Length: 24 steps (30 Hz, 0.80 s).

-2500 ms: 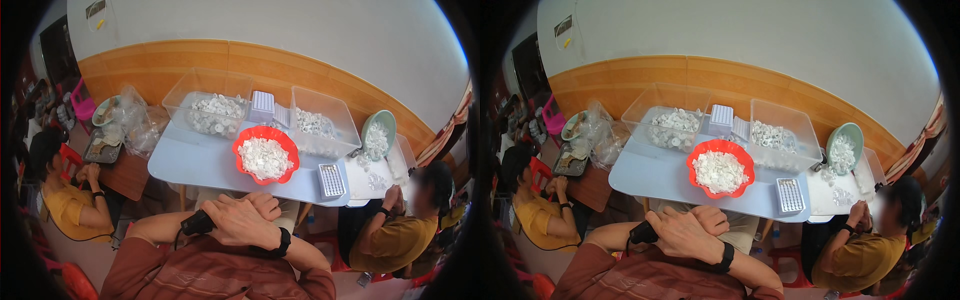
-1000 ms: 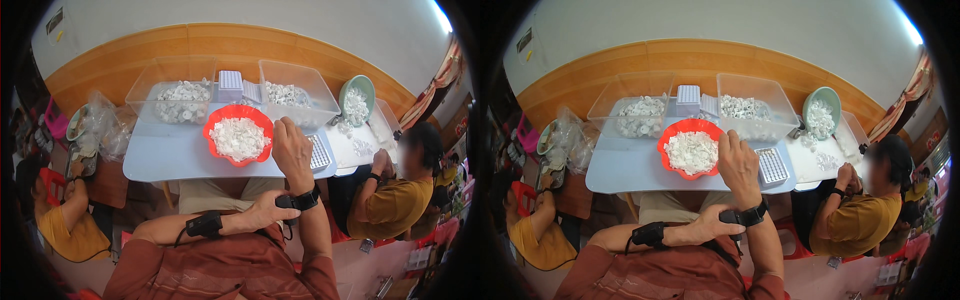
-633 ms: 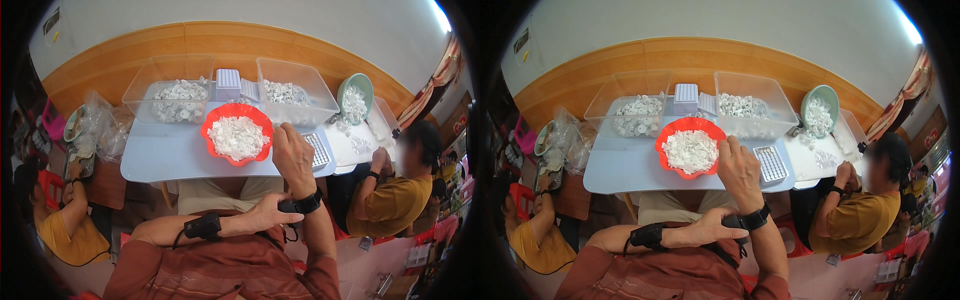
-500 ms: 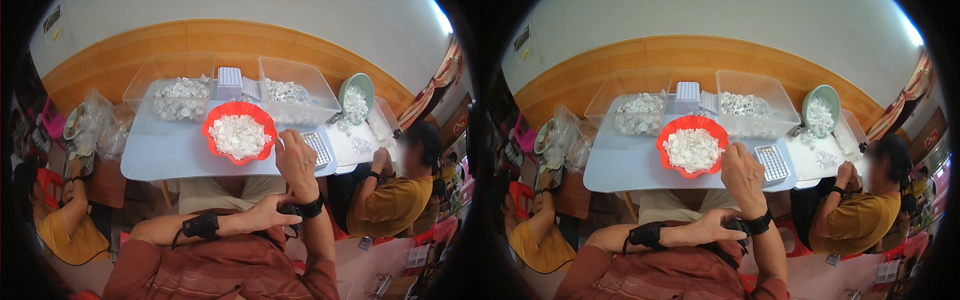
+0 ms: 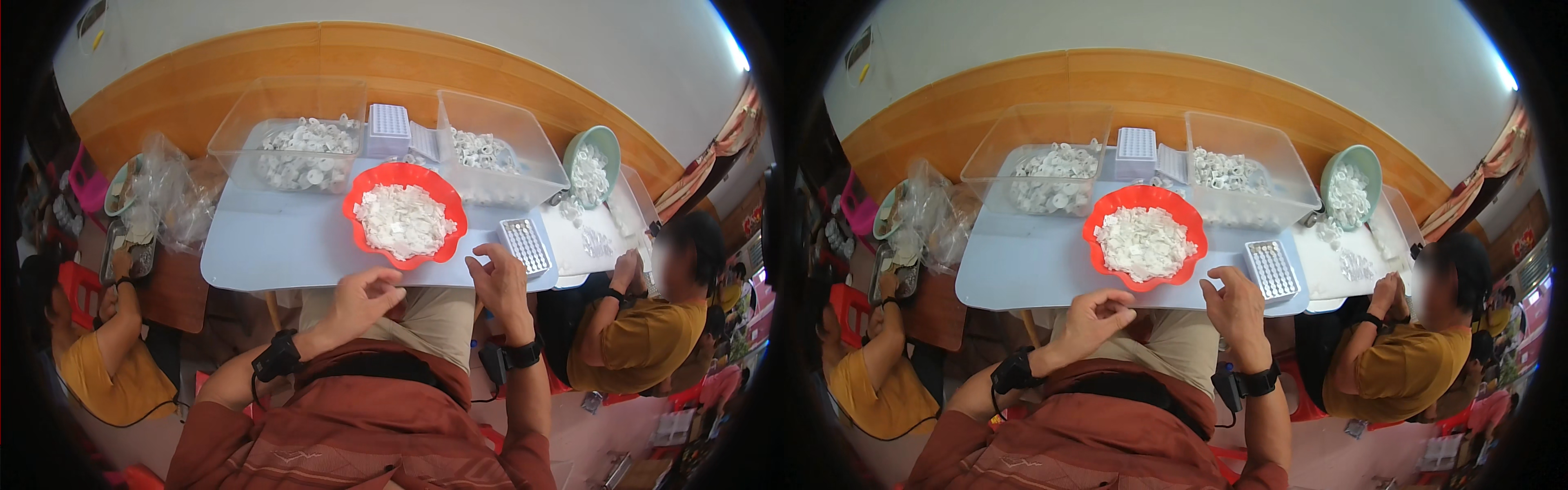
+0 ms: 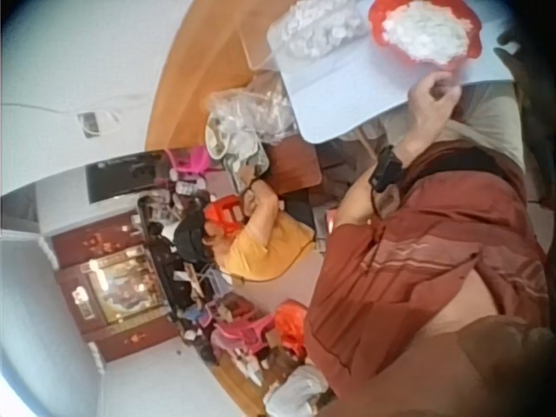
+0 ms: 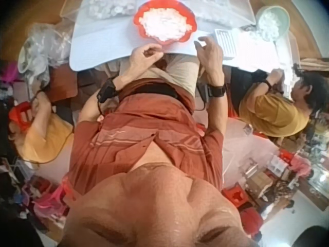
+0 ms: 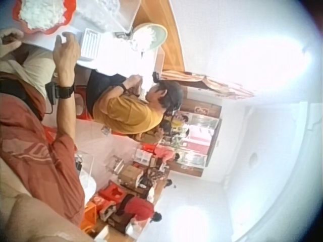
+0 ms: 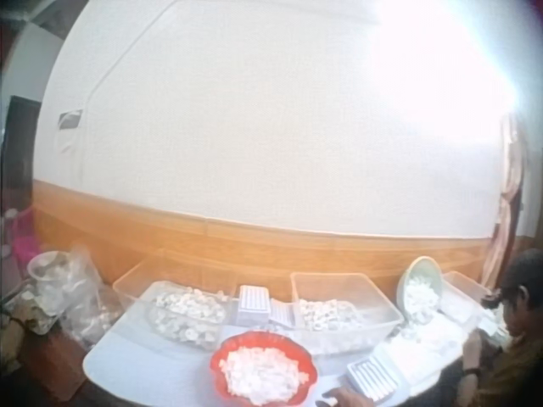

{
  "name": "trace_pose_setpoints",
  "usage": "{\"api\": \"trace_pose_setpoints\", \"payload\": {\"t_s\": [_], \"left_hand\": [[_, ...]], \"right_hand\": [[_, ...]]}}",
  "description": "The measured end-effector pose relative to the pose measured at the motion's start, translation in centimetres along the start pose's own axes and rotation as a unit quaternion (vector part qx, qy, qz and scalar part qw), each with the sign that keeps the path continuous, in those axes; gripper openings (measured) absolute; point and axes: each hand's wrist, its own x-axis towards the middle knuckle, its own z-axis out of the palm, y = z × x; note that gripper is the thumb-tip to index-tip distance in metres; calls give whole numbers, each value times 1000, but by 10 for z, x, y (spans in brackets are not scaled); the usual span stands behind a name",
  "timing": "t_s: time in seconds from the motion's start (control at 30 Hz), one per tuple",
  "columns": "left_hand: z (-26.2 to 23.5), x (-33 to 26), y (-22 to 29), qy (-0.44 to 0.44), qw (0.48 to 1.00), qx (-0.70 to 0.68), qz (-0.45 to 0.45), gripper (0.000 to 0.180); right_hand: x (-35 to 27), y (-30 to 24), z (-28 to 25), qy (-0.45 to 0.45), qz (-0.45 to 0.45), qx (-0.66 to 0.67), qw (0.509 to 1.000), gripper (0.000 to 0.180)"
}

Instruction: Inserting small electronic components into white plastic housings for assembly.

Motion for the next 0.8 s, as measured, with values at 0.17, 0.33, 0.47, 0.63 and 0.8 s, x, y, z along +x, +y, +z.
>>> {"api": "trace_pose_setpoints", "payload": {"t_s": [0.17,0.33,0.47,0.63,0.8], "left_hand": [[-22,9,4,115,985,59,111,33],[-36,32,-14,213,960,96,152,47],[-38,48,-26,230,952,101,173,51],[-43,60,-27,236,952,114,158,53],[-45,64,-29,212,961,115,139,52]], "right_hand": [[2,25,22,-36,109,124,986,21],[10,33,38,-8,185,288,940,35],[12,39,51,-20,197,320,927,39],[13,44,63,-49,204,365,907,39],[4,58,72,-45,209,339,916,35]]}}
